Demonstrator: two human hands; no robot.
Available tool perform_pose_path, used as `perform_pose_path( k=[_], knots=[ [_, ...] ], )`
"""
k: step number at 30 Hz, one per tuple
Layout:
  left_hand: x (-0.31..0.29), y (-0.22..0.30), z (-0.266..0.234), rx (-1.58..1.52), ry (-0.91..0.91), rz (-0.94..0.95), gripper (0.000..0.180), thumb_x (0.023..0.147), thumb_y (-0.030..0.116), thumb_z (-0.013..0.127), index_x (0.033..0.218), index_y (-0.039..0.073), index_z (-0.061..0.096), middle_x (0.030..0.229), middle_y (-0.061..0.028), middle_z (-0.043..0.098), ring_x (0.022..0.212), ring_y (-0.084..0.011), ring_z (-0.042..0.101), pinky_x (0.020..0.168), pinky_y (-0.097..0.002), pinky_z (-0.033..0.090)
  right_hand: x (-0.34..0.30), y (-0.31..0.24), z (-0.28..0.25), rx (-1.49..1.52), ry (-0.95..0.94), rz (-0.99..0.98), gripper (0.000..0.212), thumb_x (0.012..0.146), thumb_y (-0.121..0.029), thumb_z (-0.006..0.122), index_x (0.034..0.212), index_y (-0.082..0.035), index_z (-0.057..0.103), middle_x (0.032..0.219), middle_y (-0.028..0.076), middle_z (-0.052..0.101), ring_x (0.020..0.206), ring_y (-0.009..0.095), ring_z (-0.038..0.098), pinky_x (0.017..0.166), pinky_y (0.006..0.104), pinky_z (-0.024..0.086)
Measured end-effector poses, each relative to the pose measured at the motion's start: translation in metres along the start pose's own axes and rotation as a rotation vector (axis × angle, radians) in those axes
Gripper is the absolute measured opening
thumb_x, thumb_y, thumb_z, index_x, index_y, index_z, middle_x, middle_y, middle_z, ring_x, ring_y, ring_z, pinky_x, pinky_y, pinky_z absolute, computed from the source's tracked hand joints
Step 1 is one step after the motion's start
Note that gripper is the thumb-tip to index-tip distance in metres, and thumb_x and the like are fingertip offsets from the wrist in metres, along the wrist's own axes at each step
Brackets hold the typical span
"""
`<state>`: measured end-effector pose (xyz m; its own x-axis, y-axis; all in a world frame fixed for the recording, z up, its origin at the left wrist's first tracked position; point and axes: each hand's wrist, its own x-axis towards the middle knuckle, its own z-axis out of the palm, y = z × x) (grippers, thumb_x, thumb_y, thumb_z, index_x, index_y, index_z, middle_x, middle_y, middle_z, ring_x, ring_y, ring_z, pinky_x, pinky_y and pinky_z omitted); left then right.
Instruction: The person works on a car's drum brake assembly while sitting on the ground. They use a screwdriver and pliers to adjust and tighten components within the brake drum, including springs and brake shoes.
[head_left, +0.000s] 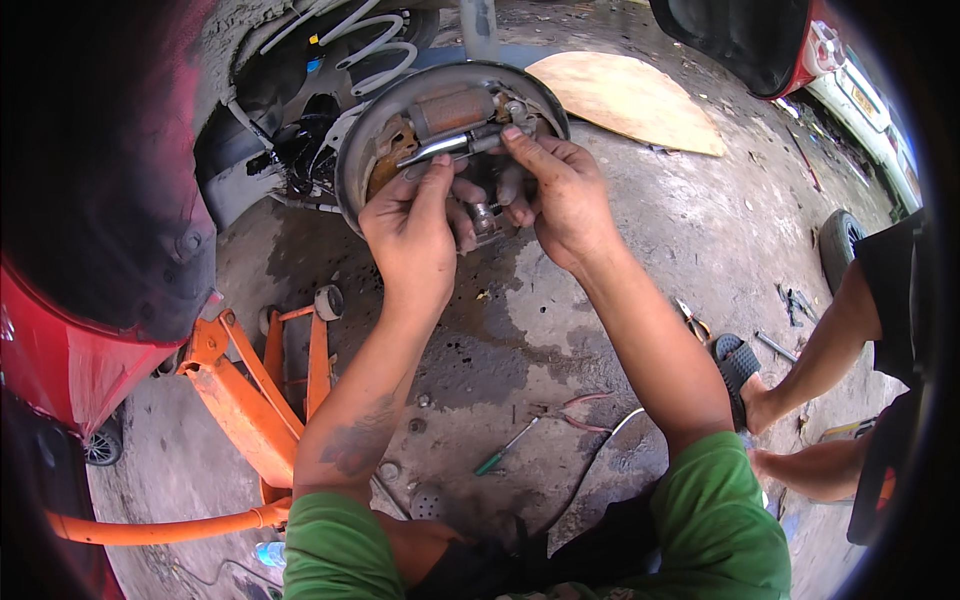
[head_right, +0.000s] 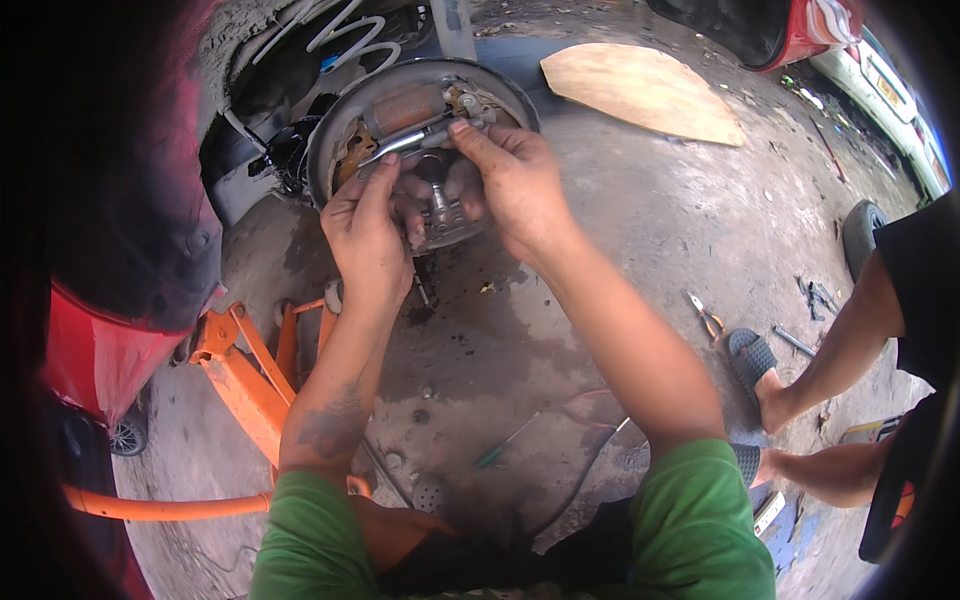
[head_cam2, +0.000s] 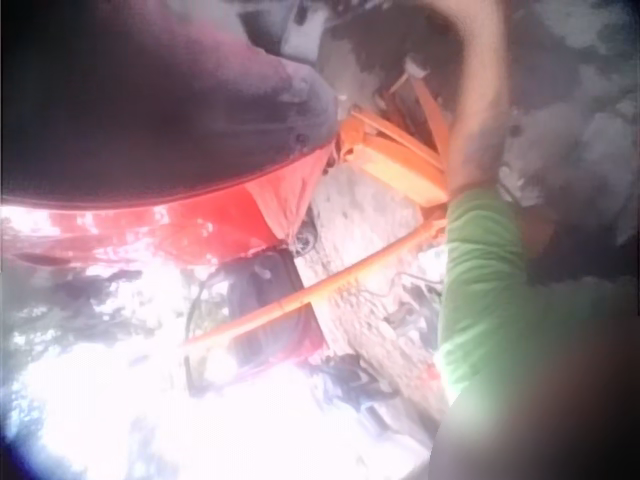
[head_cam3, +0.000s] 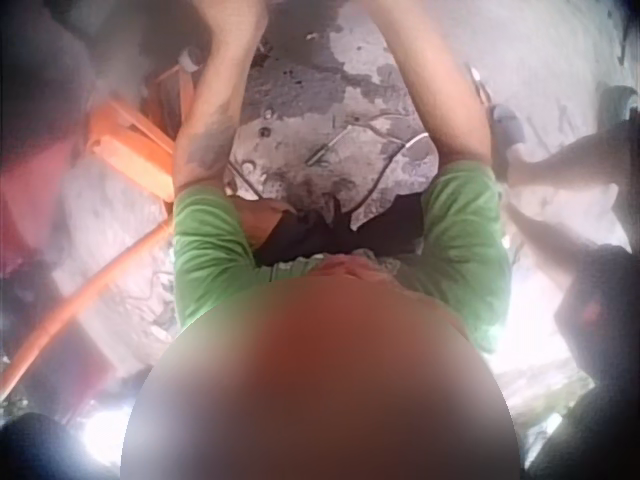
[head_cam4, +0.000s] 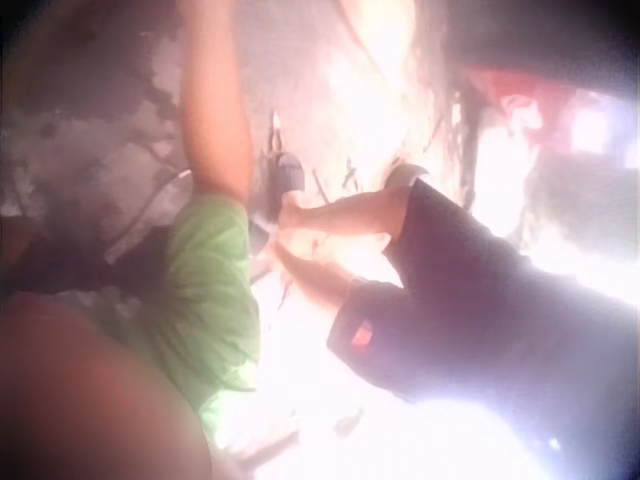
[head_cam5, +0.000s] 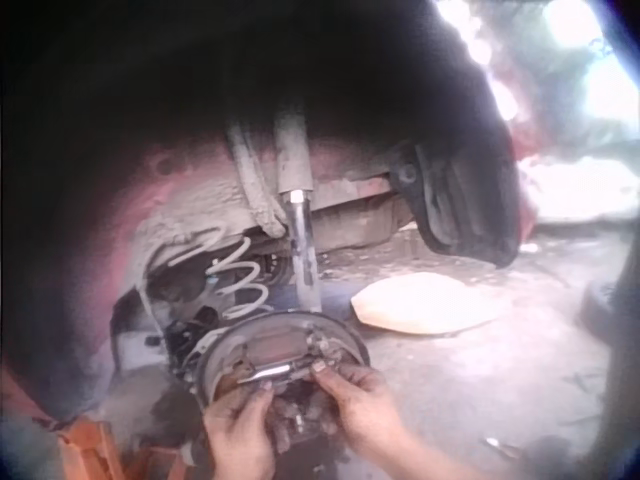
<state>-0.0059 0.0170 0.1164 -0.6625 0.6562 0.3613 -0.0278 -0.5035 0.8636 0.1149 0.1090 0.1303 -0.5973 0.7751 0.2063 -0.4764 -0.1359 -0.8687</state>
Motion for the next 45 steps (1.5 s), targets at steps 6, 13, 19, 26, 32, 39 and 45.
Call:
perform_pose_path(
  k=[6,13,19,26,32,39,45],
  knots=[
    [-0.002,0.024,-0.012,0.144,0.042,0.191,0.025,0.101,0.019,0.065,0.095,-0.004,0.070,0.070,-0.0105,0.068,0.044,-0.0101,0.052,0.039,-0.0227,0.037,-0.004,-0.004,-0.024,-0.269,-0.313,-0.019,0.024,0.102,-0.022,0.064,0.102,0.001,0.069,0.074,0.005,0.067,0.053,0.011,0.058,0.049,0.0248,0.047],
    [0.002,0.083,-0.031,0.329,0.084,0.402,0.025,0.101,0.019,0.065,0.093,-0.005,0.071,0.068,-0.0099,0.068,0.044,-0.0092,0.052,0.039,-0.0224,0.037,0.005,-0.016,-0.059,-0.845,0.094,-0.620,0.030,0.096,-0.019,0.072,0.117,0.000,0.064,0.097,0.009,0.068,0.069,0.013,0.063,0.067,0.0293,0.053],
    [-0.008,0.059,-0.019,0.321,-0.001,0.202,0.026,0.101,0.019,0.067,0.092,-0.005,0.072,0.069,-0.0120,0.069,0.041,-0.0086,0.049,0.039,-0.0225,0.036,0.027,-0.012,-0.052,-0.934,0.153,-0.718,0.060,0.080,-0.018,0.087,0.130,0.002,0.062,0.113,0.015,0.070,0.101,0.026,0.068,0.091,0.0365,0.055],
    [-0.011,0.012,-0.003,0.172,0.070,0.110,0.027,0.102,0.019,0.065,0.097,-0.007,0.071,0.073,-0.0142,0.072,0.044,-0.0077,0.050,0.040,-0.0226,0.037,0.025,-0.006,-0.051,-0.954,0.253,-0.737,0.048,0.084,-0.020,0.085,0.124,0.001,0.067,0.109,0.016,0.071,0.101,0.024,0.068,0.088,0.0356,0.055],
    [-0.014,0.006,0.003,0.123,0.087,0.155,0.028,0.103,0.020,0.064,0.099,-0.007,0.071,0.075,-0.0145,0.072,0.044,-0.0076,0.051,0.040,-0.0225,0.037,-0.009,0.007,-0.027,-1.065,0.159,-0.559,0.022,0.092,-0.018,0.078,0.104,0.000,0.073,0.081,0.005,0.072,0.073,0.013,0.064,0.063,0.0291,0.050],
    [-0.010,0.004,0.001,0.058,0.126,0.079,0.027,0.102,0.020,0.065,0.098,-0.006,0.071,0.075,-0.0144,0.072,0.044,-0.0086,0.052,0.040,-0.0221,0.035,0.000,0.017,0.004,-0.301,0.043,-0.131,0.031,0.101,-0.030,0.069,0.097,-0.001,0.075,0.060,-0.001,0.059,0.044,0.005,0.045,0.040,0.0222,0.030],
    [0.003,0.005,-0.008,0.022,0.178,-0.028,0.025,0.101,0.019,0.065,0.096,-0.004,0.071,0.073,-0.0129,0.070,0.043,-0.0087,0.051,0.038,-0.0219,0.033,0.001,0.006,0.016,-0.129,0.057,-0.031,0.032,0.100,-0.026,0.069,0.081,-0.001,0.070,0.055,-0.001,0.055,0.043,0.006,0.044,0.041,0.0252,0.031]
  ],
)
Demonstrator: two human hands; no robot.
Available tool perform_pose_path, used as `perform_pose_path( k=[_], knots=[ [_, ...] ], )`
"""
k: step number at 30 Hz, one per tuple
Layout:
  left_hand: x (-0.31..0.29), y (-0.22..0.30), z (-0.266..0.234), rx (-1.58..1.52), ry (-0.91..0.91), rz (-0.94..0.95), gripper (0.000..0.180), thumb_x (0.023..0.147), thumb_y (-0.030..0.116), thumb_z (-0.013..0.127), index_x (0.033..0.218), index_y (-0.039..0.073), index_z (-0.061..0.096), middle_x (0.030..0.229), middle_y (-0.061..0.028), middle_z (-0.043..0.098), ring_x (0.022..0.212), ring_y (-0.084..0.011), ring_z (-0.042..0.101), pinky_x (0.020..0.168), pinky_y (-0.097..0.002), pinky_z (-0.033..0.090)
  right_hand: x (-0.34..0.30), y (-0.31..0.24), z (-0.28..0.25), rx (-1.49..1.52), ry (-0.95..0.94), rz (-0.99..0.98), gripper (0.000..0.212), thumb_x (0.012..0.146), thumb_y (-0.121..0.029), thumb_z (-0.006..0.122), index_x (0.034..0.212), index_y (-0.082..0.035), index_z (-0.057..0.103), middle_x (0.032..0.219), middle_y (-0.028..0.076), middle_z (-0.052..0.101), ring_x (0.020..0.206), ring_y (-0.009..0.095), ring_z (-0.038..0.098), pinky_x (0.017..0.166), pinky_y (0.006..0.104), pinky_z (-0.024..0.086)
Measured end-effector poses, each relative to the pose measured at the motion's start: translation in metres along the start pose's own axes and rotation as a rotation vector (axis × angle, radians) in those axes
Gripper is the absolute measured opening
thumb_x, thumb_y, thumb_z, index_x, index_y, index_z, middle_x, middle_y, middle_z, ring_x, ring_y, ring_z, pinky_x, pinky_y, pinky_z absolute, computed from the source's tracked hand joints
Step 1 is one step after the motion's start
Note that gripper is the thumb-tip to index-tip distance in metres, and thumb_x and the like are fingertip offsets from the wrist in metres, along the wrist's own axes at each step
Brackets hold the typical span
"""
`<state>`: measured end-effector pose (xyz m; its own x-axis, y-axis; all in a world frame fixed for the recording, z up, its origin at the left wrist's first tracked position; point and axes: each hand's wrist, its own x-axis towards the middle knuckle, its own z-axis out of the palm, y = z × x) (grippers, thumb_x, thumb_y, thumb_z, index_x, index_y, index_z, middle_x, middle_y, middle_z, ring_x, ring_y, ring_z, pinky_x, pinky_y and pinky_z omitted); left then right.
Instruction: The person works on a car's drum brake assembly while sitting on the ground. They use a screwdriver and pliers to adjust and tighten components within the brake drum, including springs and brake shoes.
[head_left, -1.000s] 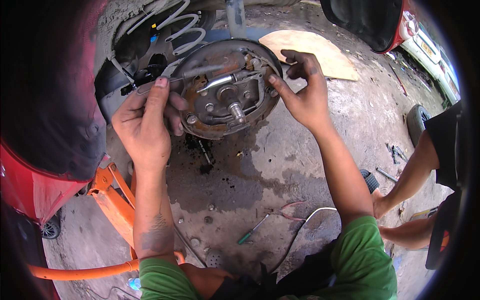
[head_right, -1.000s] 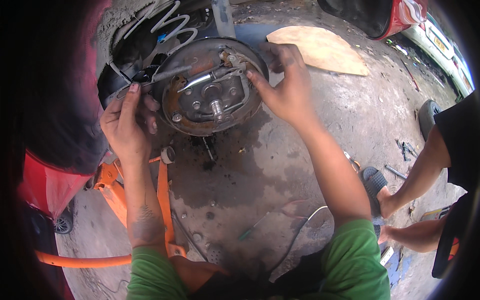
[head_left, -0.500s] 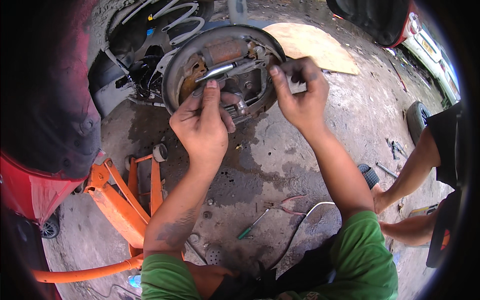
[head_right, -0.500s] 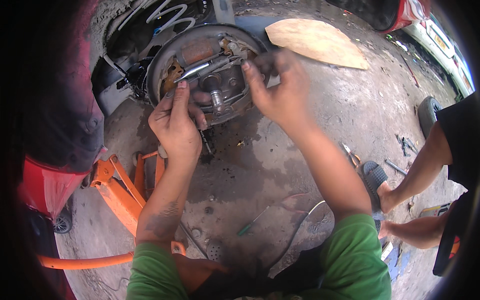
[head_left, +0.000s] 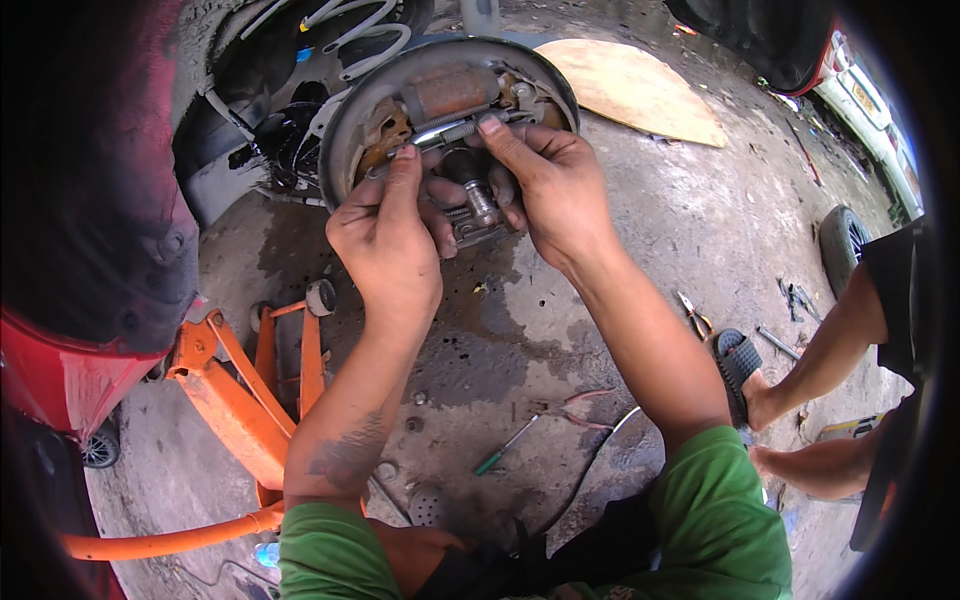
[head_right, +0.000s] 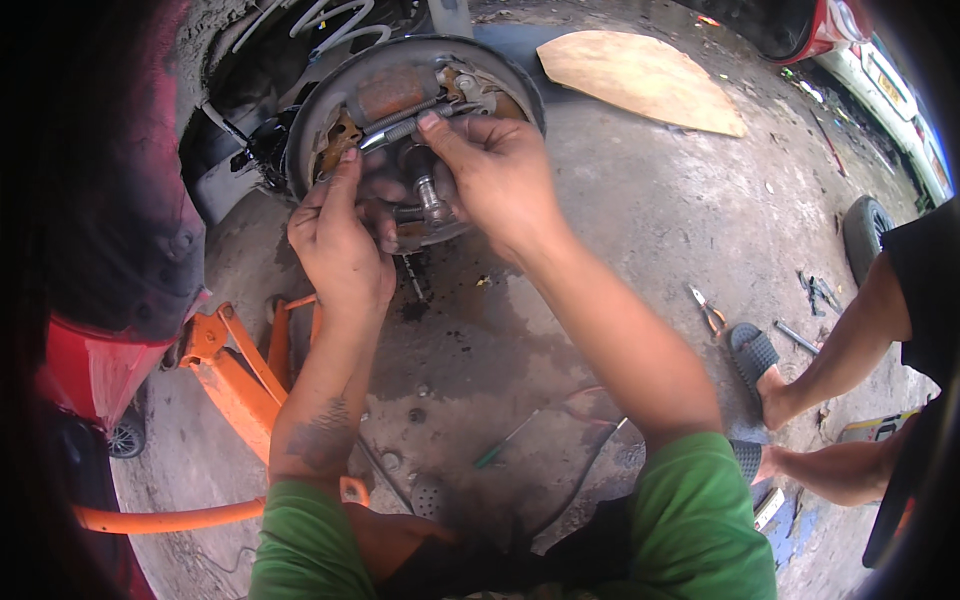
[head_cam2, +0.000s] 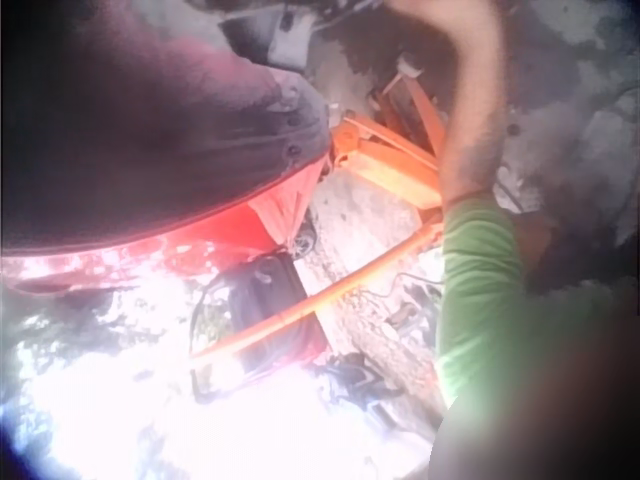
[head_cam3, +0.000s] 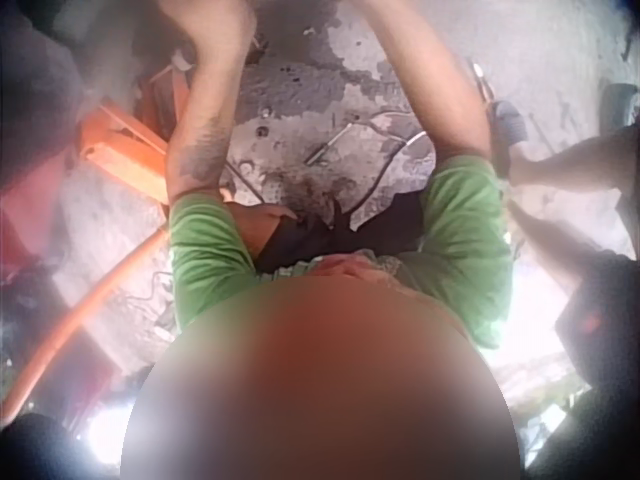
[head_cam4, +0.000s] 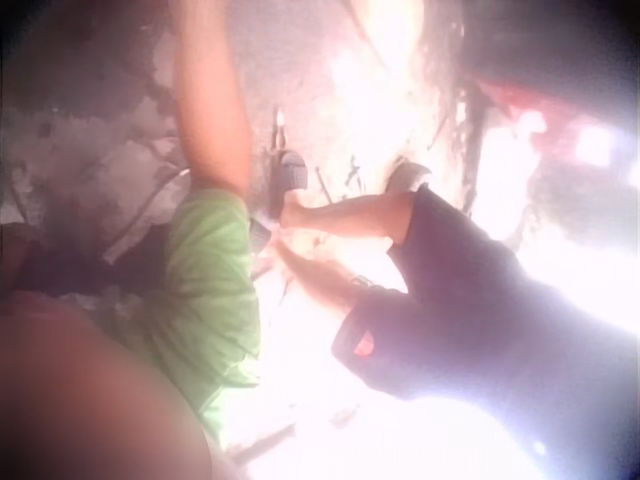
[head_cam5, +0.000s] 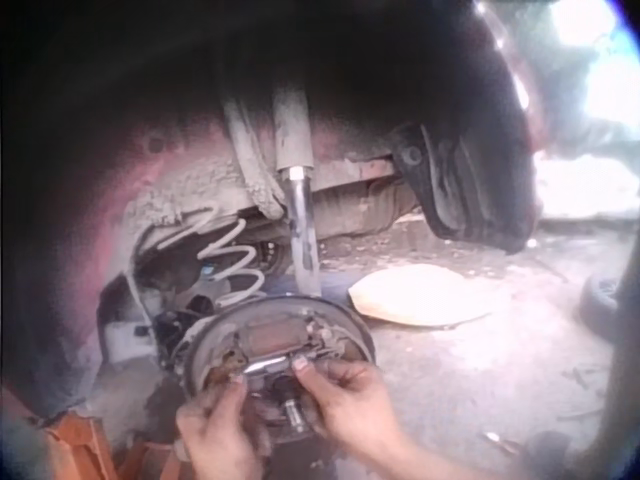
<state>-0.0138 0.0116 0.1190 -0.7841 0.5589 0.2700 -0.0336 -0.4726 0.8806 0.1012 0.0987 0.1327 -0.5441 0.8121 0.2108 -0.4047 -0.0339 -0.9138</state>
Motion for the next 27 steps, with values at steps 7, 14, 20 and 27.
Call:
perform_pose_path(
  k=[7,14,20,27],
  knots=[
    [-0.003,0.006,0.003,-0.008,-0.007,-0.028,0.030,0.102,0.026,0.066,0.097,-0.003,0.070,0.071,-0.0108,0.069,0.042,-0.0078,0.049,0.038,-0.0215,0.033,0.003,-0.001,0.006,0.070,0.050,0.035,0.028,0.096,-0.025,0.075,0.084,0.000,0.072,0.056,0.000,0.057,0.041,0.007,0.045,0.039,0.0240,0.032],
    [-0.007,0.008,0.004,0.007,-0.049,0.015,0.032,0.105,0.027,0.062,0.102,-0.005,0.068,0.072,-0.0124,0.069,0.042,-0.0091,0.049,0.038,-0.0231,0.035,0.003,-0.003,0.012,0.050,0.100,0.032,0.026,0.094,-0.023,0.077,0.084,0.001,0.073,0.057,0.003,0.060,0.041,0.009,0.046,0.039,0.0237,0.032],
    [-0.009,0.012,0.001,-0.028,-0.102,-0.011,0.031,0.105,0.022,0.057,0.104,-0.007,0.067,0.073,-0.0155,0.070,0.041,-0.0115,0.051,0.038,-0.0242,0.037,0.002,-0.001,0.010,0.091,0.102,0.026,0.023,0.095,-0.019,0.073,0.084,0.001,0.072,0.057,0.003,0.060,0.041,0.009,0.046,0.040,0.0238,0.033],
    [-0.016,0.009,-0.003,0.177,-0.117,0.166,0.027,0.101,0.014,0.057,0.101,-0.009,0.071,0.068,-0.0140,0.069,0.041,-0.0096,0.050,0.040,-0.0233,0.038,0.003,0.007,0.002,0.195,0.033,0.005,0.022,0.096,-0.020,0.071,0.087,0.000,0.071,0.058,0.003,0.060,0.042,0.010,0.047,0.041,0.0231,0.035]
  ],
)
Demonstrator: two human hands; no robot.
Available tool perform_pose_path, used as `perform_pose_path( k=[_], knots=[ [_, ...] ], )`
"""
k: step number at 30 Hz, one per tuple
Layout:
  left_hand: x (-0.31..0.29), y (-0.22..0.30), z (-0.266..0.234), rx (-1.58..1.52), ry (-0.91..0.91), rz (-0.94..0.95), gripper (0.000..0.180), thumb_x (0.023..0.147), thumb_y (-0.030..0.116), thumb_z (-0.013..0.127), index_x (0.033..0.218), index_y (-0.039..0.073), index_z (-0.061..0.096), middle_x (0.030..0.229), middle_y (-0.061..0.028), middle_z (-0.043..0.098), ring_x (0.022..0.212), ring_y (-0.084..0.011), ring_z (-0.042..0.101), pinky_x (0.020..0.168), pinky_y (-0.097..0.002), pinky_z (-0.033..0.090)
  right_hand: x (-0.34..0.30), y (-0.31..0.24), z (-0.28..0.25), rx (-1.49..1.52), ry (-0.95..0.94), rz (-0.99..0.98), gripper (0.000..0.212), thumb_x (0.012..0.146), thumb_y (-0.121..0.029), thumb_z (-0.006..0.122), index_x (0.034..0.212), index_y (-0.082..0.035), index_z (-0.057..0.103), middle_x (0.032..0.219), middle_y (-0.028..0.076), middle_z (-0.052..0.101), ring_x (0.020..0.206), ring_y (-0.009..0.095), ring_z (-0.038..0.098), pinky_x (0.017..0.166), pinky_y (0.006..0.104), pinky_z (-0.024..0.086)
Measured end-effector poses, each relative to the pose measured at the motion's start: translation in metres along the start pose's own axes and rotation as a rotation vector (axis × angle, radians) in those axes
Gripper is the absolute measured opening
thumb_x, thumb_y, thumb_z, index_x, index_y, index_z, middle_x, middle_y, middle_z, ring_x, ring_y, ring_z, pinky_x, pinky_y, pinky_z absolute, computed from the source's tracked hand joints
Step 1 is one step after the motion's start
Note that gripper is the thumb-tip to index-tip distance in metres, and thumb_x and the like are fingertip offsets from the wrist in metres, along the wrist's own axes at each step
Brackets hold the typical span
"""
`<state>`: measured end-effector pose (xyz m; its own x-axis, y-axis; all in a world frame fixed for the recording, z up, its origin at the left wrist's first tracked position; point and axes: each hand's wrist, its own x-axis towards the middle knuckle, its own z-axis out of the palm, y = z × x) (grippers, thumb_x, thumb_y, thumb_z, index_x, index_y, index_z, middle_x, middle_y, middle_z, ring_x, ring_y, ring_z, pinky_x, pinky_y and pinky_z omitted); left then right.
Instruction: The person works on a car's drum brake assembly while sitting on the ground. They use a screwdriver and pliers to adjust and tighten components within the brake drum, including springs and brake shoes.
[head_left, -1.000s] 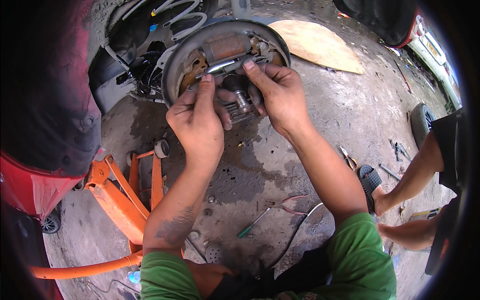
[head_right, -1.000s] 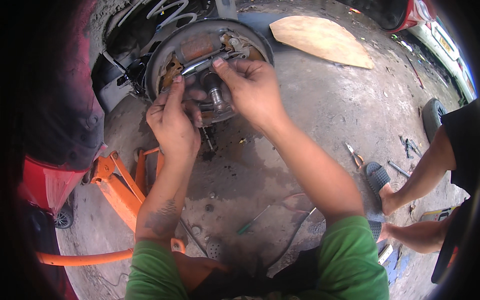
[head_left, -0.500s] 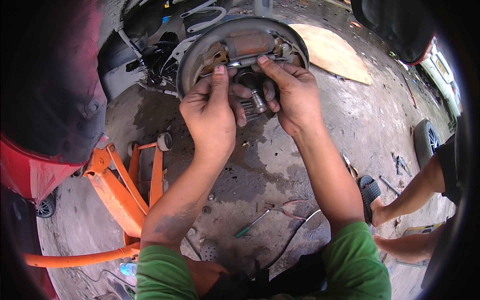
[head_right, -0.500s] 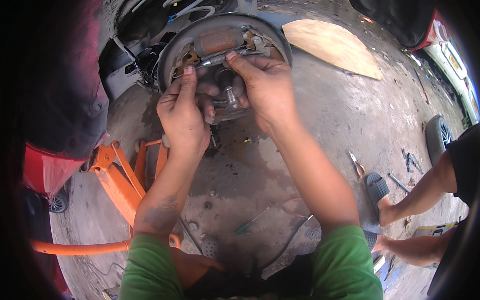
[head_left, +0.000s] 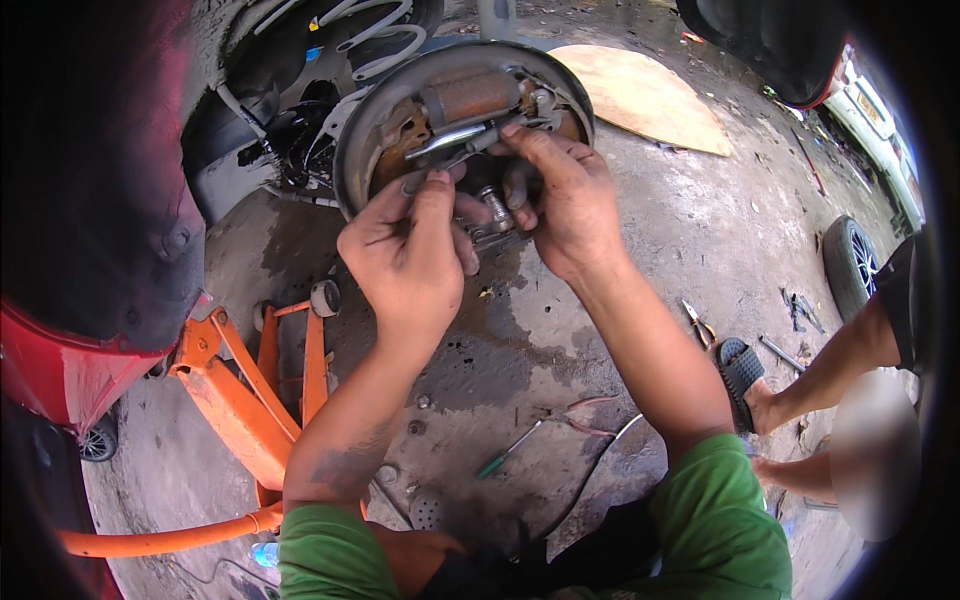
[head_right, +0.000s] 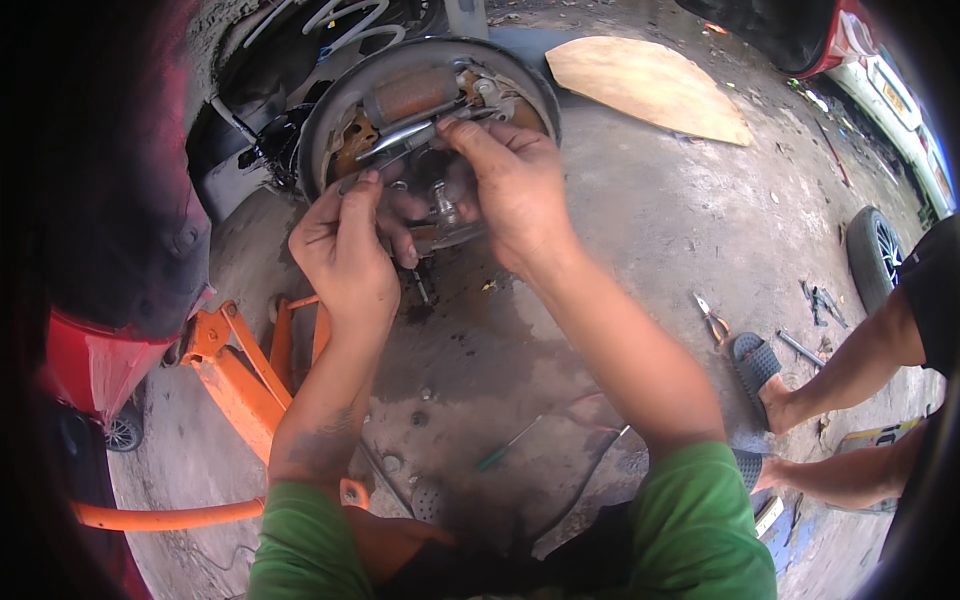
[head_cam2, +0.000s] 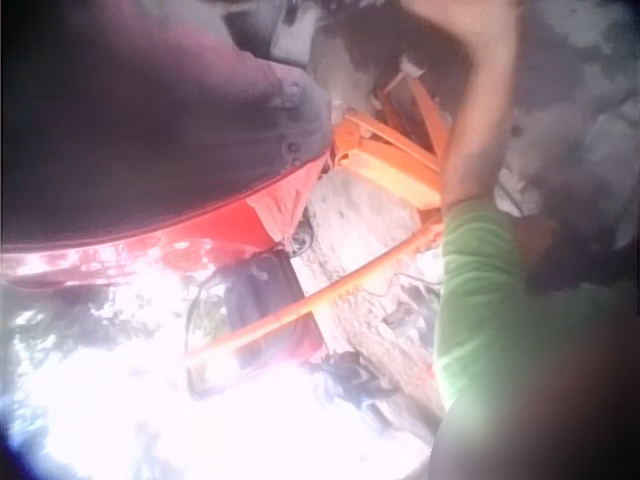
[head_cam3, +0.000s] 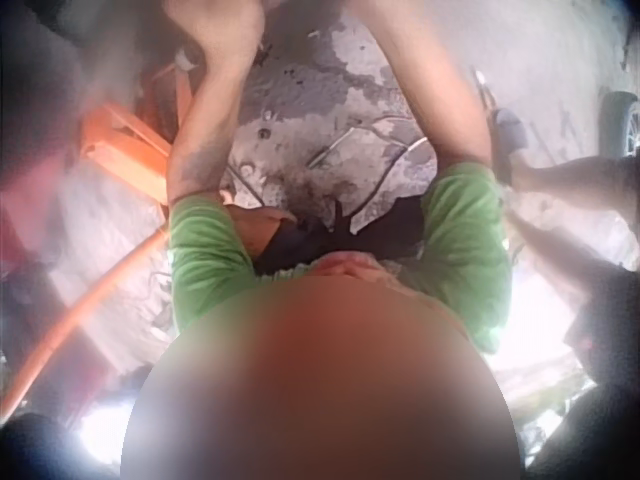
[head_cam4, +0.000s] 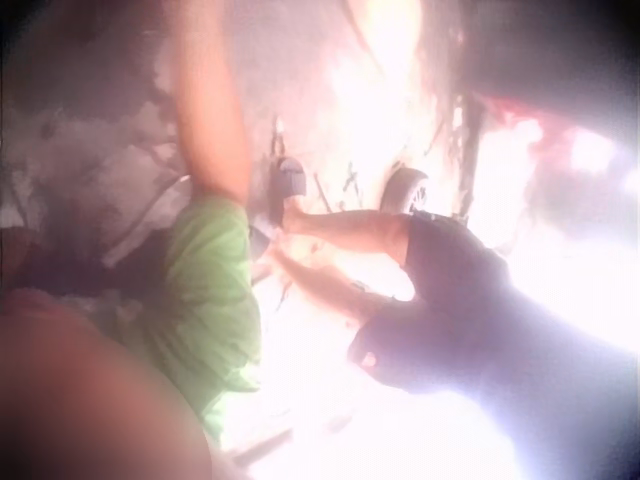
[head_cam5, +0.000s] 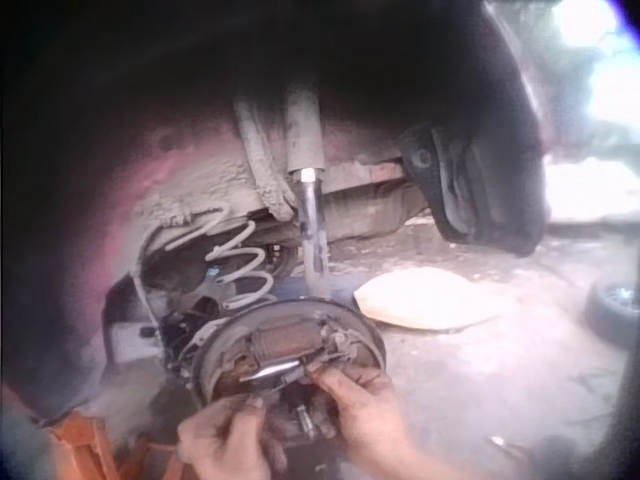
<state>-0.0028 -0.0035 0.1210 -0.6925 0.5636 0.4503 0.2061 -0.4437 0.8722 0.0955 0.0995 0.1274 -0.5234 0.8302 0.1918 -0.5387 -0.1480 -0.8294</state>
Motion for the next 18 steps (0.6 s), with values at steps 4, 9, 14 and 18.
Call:
perform_pose_path(
  k=[4,9,14,18],
  knots=[
    [-0.005,-0.004,-0.001,0.179,-0.099,0.222,0.021,0.098,0.006,0.059,0.102,-0.009,0.072,0.072,-0.0114,0.072,0.044,-0.0094,0.054,0.044,-0.0217,0.040,0.001,0.001,-0.005,0.040,-0.045,0.014,0.021,0.096,-0.021,0.070,0.089,-0.001,0.071,0.062,0.003,0.061,0.045,0.010,0.050,0.043,0.0234,0.036],
    [-0.014,-0.012,0.009,0.431,-0.225,0.682,0.017,0.097,0.002,0.062,0.103,-0.008,0.073,0.073,-0.0093,0.074,0.048,-0.0083,0.058,0.047,-0.0211,0.043,0.002,-0.010,-0.016,0.108,-0.127,0.130,0.025,0.097,-0.026,0.071,0.091,-0.002,0.071,0.063,0.002,0.061,0.050,0.010,0.052,0.048,0.0232,0.039],
    [-0.020,-0.013,0.006,0.107,-0.157,0.192,0.022,0.100,0.008,0.059,0.103,-0.010,0.070,0.072,-0.0133,0.071,0.047,-0.0093,0.056,0.046,-0.0220,0.041,-0.003,-0.011,-0.009,-0.023,-0.081,0.104,0.030,0.095,-0.031,0.076,0.089,-0.002,0.071,0.069,0.003,0.065,0.053,0.009,0.053,0.049,0.0225,0.040],
    [-0.005,-0.008,-0.003,0.053,-0.079,0.087,0.030,0.101,0.017,0.056,0.101,-0.010,0.068,0.069,-0.0163,0.068,0.044,-0.0129,0.054,0.041,-0.0249,0.040,-0.006,-0.012,-0.003,-0.070,-0.081,0.121,0.029,0.095,-0.030,0.076,0.089,-0.002,0.071,0.074,0.004,0.067,0.054,0.008,0.054,0.050,0.0219,0.042]
  ],
)
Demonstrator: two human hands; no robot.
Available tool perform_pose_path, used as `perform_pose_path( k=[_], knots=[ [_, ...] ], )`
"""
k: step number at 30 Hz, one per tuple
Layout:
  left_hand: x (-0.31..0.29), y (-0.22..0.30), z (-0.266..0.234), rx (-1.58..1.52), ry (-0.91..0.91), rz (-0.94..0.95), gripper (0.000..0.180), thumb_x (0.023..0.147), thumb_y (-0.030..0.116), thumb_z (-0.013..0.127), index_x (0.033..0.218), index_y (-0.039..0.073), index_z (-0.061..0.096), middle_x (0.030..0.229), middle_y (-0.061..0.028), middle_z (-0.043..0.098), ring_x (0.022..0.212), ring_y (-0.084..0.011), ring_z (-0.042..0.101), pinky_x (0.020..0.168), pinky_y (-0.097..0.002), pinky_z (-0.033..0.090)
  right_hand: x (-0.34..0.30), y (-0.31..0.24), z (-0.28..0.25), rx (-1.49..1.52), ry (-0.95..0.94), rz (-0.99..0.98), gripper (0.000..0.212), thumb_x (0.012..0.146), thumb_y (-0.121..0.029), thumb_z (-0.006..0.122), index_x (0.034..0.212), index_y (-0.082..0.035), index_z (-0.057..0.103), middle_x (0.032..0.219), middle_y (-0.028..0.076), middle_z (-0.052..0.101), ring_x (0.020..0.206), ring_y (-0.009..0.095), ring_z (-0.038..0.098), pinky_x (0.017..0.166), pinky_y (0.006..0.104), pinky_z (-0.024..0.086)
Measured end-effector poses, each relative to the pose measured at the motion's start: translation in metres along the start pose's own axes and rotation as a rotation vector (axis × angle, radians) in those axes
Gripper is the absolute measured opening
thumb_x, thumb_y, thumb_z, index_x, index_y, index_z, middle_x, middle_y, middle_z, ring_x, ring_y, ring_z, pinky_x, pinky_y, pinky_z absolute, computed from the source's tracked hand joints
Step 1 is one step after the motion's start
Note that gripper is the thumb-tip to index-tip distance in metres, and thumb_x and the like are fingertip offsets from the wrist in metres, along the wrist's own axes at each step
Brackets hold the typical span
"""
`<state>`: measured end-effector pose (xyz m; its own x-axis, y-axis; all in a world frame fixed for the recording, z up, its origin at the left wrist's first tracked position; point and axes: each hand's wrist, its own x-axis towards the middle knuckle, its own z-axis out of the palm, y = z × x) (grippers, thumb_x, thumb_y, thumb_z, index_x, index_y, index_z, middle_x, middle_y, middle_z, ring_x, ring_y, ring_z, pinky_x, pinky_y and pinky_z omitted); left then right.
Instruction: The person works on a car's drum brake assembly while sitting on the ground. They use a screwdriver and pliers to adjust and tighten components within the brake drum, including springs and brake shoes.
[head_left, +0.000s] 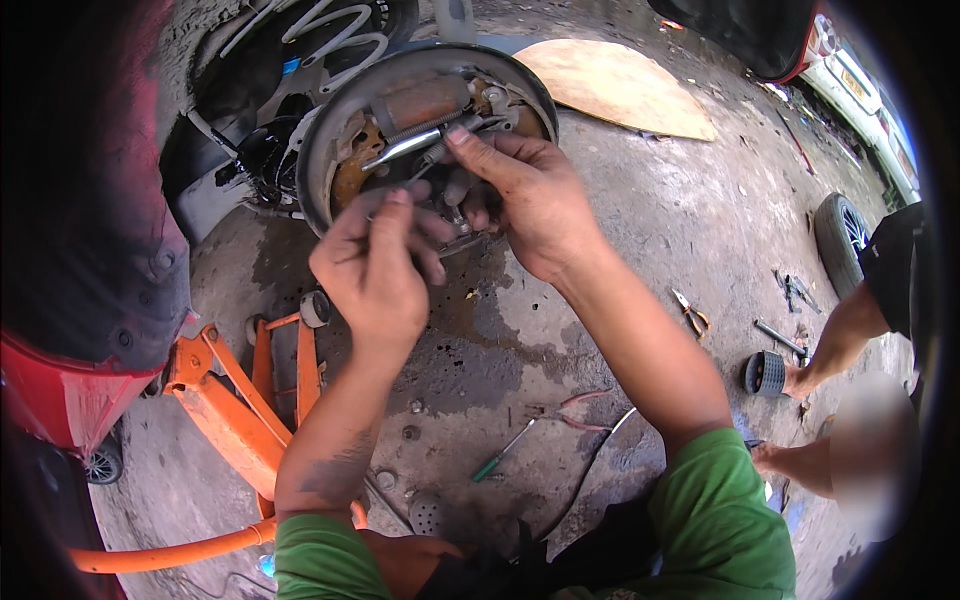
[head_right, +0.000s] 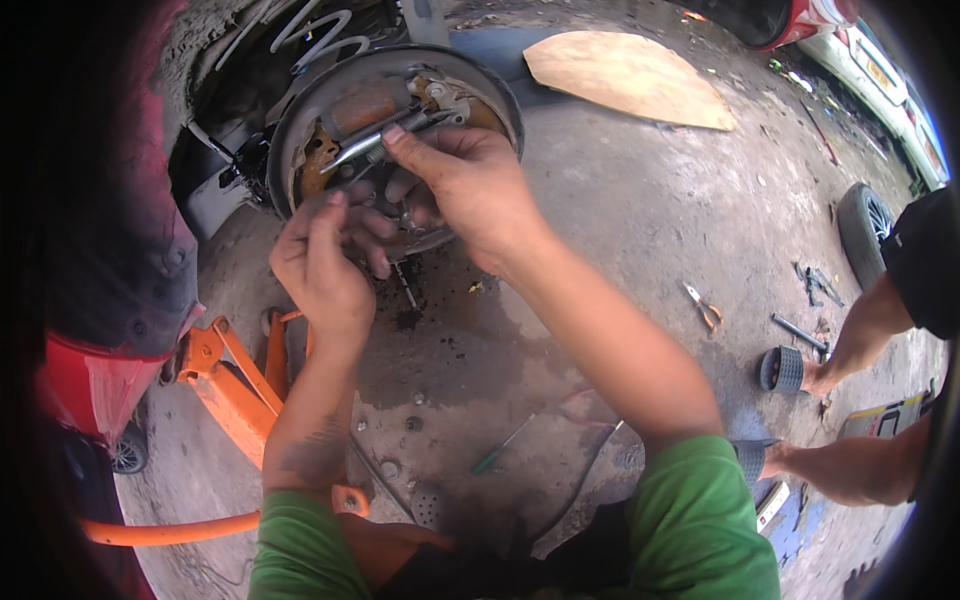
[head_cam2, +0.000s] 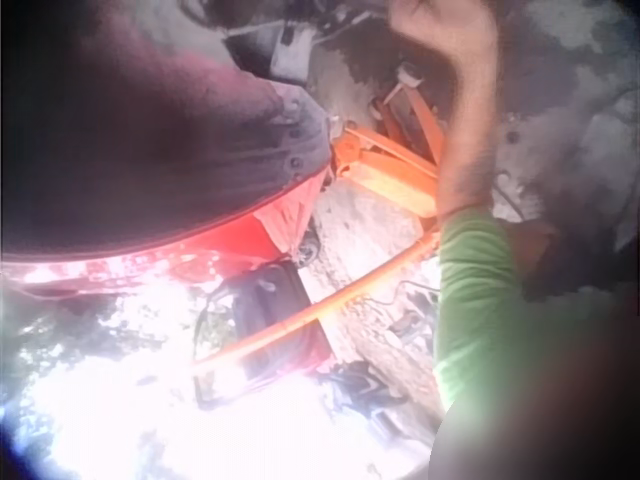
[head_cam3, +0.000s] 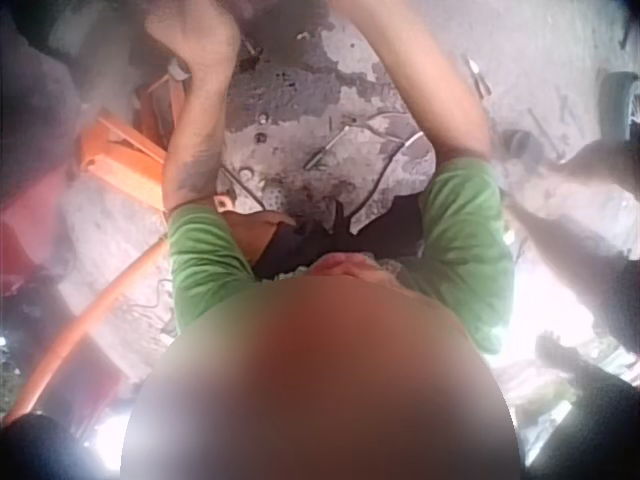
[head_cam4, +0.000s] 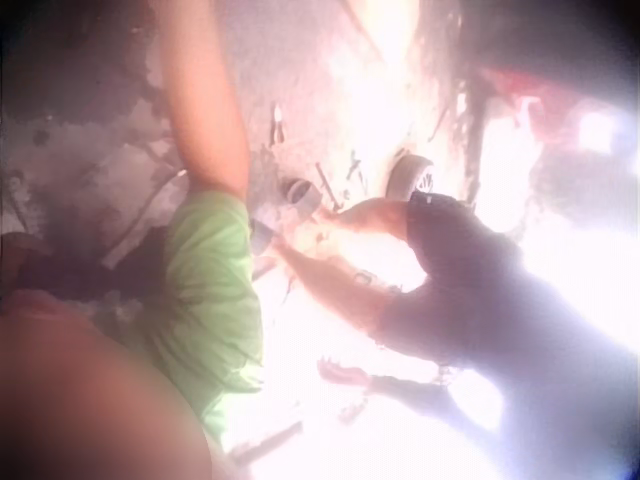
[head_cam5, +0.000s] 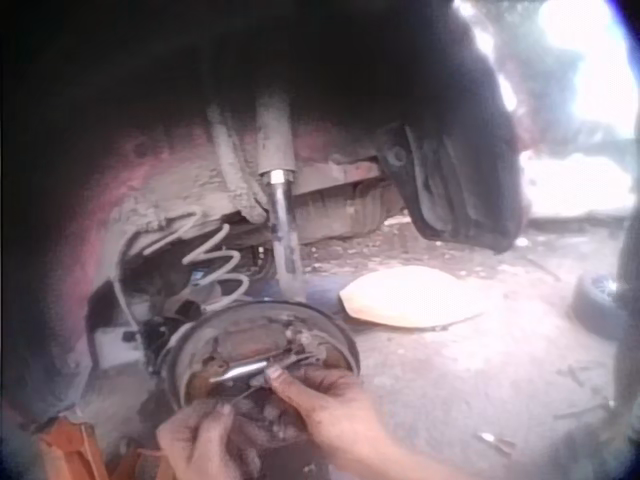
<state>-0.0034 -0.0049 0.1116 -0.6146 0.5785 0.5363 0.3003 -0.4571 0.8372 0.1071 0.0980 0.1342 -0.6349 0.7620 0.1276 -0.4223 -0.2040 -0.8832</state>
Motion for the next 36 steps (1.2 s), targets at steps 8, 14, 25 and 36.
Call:
perform_pose_path(
  k=[8,14,25,36],
  knots=[
    [0.026,0.012,-0.012,-0.154,-0.001,-0.214,0.026,0.099,0.016,0.055,0.094,-0.007,0.066,0.064,-0.0140,0.064,0.042,-0.0159,0.054,0.037,-0.0257,0.039,0.003,0.006,-0.020,-0.513,-0.021,-0.245,0.024,0.093,-0.026,0.076,0.097,-0.002,0.073,0.072,0.004,0.068,0.058,0.014,0.060,0.053,0.0281,0.046],
    [0.031,0.036,-0.010,-0.129,-0.019,-0.304,0.027,0.099,0.017,0.054,0.093,-0.007,0.066,0.064,-0.0115,0.063,0.041,-0.0135,0.052,0.036,-0.0243,0.036,0.007,0.010,-0.035,-1.065,0.211,-0.971,0.021,0.086,-0.018,0.080,0.103,-0.007,0.075,0.078,0.009,0.070,0.061,0.024,0.065,0.058,0.0350,0.051],
    [0.031,0.056,-0.011,0.491,-0.116,-0.104,0.028,0.098,0.021,0.065,0.093,-0.006,0.066,0.063,-0.0102,0.062,0.041,-0.0131,0.049,0.040,-0.0281,0.038,0.032,-0.003,-0.043,-1.346,0.187,-1.361,0.024,0.083,-0.021,0.080,0.105,-0.016,0.073,0.088,0.004,0.063,0.068,0.024,0.068,0.056,0.0360,0.054],
    [0.032,0.052,-0.013,1.045,-0.011,0.788,0.039,0.080,0.015,0.087,0.113,0.004,0.068,0.089,-0.0061,0.065,0.070,-0.0135,0.059,0.059,-0.0278,0.048,0.018,-0.010,-0.040,-1.442,0.151,-1.313,0.022,0.086,-0.018,0.077,0.103,-0.007,0.067,0.088,0.007,0.064,0.068,0.025,0.068,0.056,0.0349,0.054]
  ],
)
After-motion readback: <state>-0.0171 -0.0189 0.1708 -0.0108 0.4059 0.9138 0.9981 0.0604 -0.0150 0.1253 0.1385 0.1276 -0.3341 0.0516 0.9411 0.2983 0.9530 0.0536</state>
